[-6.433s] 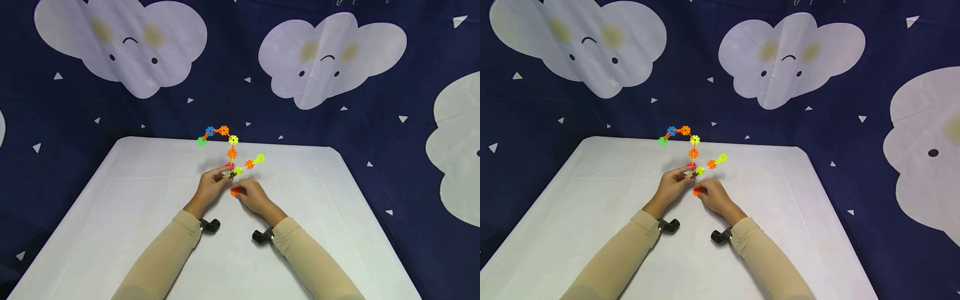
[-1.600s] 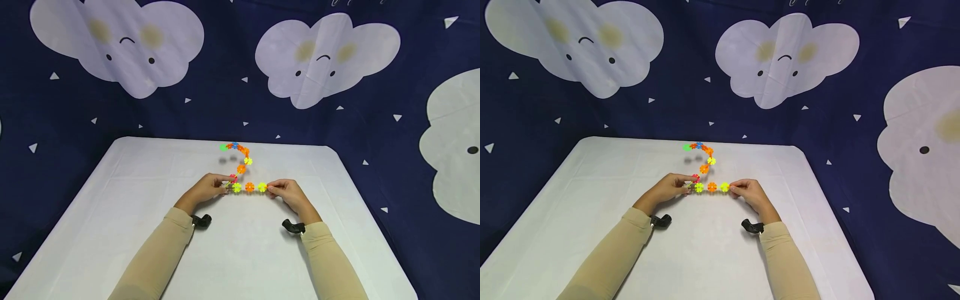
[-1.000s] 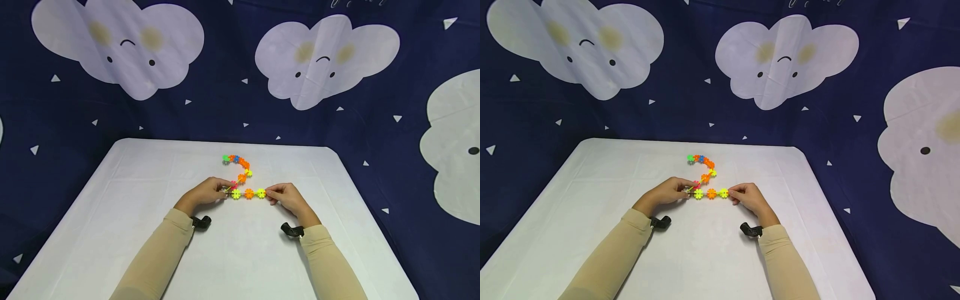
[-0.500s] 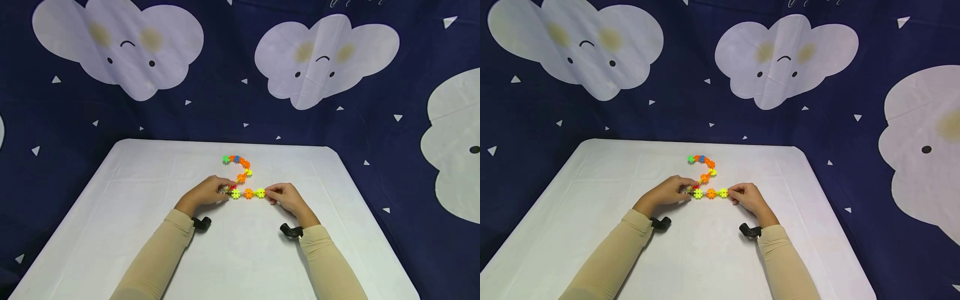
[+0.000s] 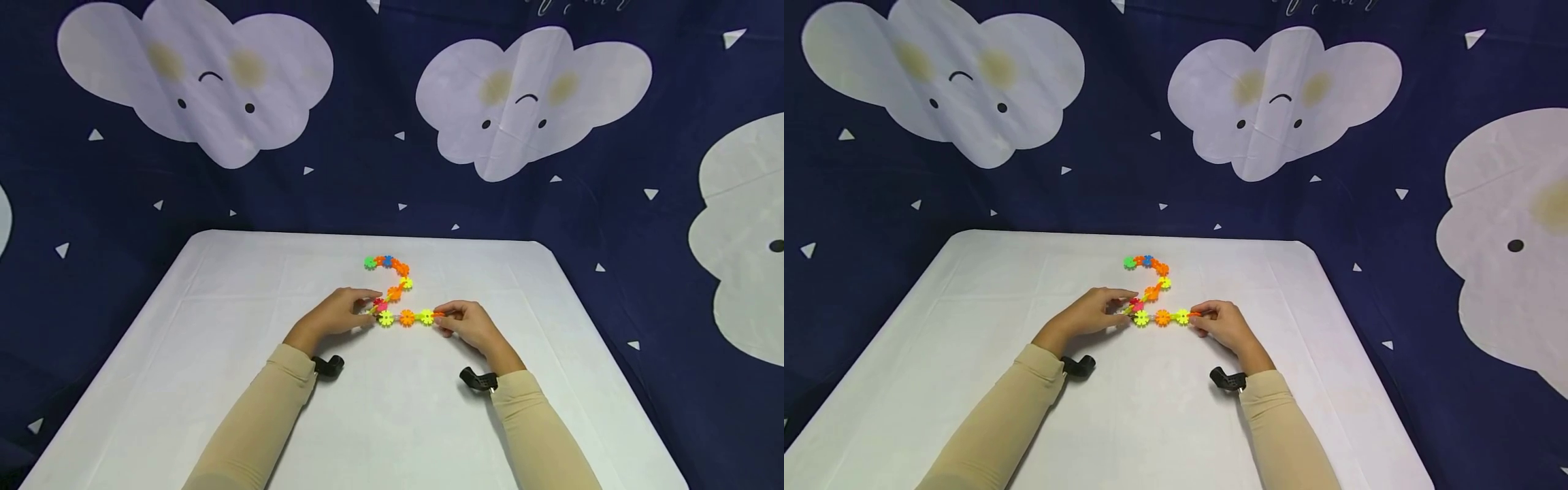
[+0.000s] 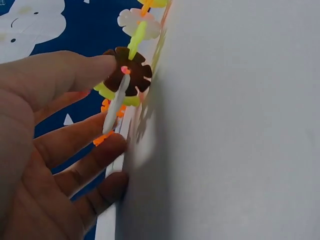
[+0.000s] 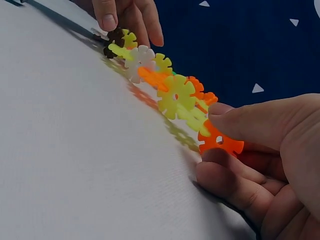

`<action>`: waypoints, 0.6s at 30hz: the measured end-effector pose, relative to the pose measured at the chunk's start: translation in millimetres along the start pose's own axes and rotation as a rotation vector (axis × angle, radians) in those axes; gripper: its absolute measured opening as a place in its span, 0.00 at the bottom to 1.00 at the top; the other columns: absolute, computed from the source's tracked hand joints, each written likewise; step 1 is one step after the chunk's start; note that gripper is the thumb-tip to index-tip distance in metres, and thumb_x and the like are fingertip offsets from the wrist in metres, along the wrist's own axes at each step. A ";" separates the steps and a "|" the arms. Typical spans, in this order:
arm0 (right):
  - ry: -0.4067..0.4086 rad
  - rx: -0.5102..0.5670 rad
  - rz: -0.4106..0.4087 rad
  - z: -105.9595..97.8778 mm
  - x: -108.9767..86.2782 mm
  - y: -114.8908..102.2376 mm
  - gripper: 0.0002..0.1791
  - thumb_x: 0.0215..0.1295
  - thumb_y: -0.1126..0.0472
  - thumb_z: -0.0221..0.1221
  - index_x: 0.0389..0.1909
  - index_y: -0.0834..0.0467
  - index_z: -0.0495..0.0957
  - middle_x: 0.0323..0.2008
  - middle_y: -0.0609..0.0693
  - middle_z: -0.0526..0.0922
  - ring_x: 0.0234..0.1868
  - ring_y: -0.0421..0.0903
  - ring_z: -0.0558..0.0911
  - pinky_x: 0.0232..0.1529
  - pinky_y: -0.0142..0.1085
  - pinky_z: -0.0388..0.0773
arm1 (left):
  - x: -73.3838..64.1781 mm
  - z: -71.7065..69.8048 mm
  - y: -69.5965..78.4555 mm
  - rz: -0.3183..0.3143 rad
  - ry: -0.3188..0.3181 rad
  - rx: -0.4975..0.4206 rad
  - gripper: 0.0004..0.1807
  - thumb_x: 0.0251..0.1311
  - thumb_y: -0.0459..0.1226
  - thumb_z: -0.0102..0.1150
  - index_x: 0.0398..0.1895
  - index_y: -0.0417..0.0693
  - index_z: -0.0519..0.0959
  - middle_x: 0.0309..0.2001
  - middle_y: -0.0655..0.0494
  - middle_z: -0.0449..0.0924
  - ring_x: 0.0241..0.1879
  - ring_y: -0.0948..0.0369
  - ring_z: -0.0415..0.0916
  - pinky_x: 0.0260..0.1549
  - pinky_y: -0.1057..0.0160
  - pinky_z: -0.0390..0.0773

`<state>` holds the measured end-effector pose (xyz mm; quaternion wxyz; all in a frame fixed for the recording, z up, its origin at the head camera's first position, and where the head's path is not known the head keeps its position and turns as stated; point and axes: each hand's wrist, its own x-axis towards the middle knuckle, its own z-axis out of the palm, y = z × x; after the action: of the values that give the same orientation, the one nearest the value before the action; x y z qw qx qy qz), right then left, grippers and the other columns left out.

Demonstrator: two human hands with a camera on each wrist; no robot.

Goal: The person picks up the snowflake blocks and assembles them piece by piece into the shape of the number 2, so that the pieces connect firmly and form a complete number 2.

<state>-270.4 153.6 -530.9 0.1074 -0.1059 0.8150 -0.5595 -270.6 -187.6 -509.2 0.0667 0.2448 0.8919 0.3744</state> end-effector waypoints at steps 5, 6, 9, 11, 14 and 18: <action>0.001 0.003 0.015 -5.5 0.0 4.2 0.17 0.68 0.62 0.72 0.54 0.64 0.86 0.35 0.55 0.89 0.29 0.50 0.85 0.34 0.35 0.83 | 0.0 0.3 -4.7 -0.039 0.050 -0.084 0.36 0.67 0.46 0.73 0.76 0.51 0.73 0.65 0.46 0.78 0.59 0.50 0.77 0.62 0.46 0.76; -0.004 0.008 0.018 -6.6 -0.4 4.8 0.18 0.67 0.61 0.73 0.54 0.64 0.85 0.35 0.55 0.89 0.30 0.50 0.85 0.34 0.35 0.83 | 0.2 0.4 -5.6 -0.043 0.056 -0.098 0.36 0.67 0.47 0.73 0.76 0.51 0.73 0.66 0.45 0.77 0.59 0.49 0.77 0.63 0.45 0.76; -0.023 0.021 0.025 -9.8 -1.5 5.4 0.21 0.68 0.59 0.73 0.58 0.65 0.84 0.39 0.56 0.89 0.32 0.51 0.85 0.36 0.37 0.85 | 0.2 -0.5 -7.8 -0.058 0.066 -0.133 0.36 0.68 0.49 0.72 0.76 0.52 0.73 0.66 0.43 0.76 0.60 0.46 0.77 0.62 0.43 0.76; -0.029 0.020 0.031 -11.2 -2.6 5.1 0.23 0.70 0.56 0.71 0.59 0.65 0.83 0.43 0.56 0.89 0.34 0.52 0.85 0.36 0.39 0.85 | -0.4 -0.9 -10.5 -0.074 0.082 -0.151 0.36 0.68 0.49 0.72 0.76 0.52 0.73 0.67 0.42 0.76 0.61 0.44 0.76 0.62 0.42 0.76; -0.014 0.002 0.047 -13.5 -3.2 6.1 0.23 0.75 0.51 0.66 0.60 0.64 0.83 0.45 0.55 0.88 0.33 0.51 0.84 0.34 0.38 0.84 | -3.2 -1.4 -15.5 -0.103 0.119 -0.170 0.36 0.68 0.50 0.71 0.76 0.51 0.74 0.67 0.40 0.75 0.63 0.41 0.75 0.63 0.40 0.75; 0.024 0.002 0.080 -18.3 0.2 8.9 0.25 0.80 0.47 0.60 0.60 0.65 0.83 0.50 0.56 0.87 0.31 0.49 0.82 0.32 0.36 0.82 | -6.6 -3.3 -23.0 -0.127 0.172 -0.168 0.35 0.69 0.51 0.70 0.75 0.49 0.74 0.69 0.38 0.74 0.65 0.39 0.73 0.65 0.39 0.72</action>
<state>-276.5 173.0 -532.7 0.1200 -0.0664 0.8191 -0.5570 -274.7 -206.8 -523.4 0.0339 0.1484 0.8734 0.4626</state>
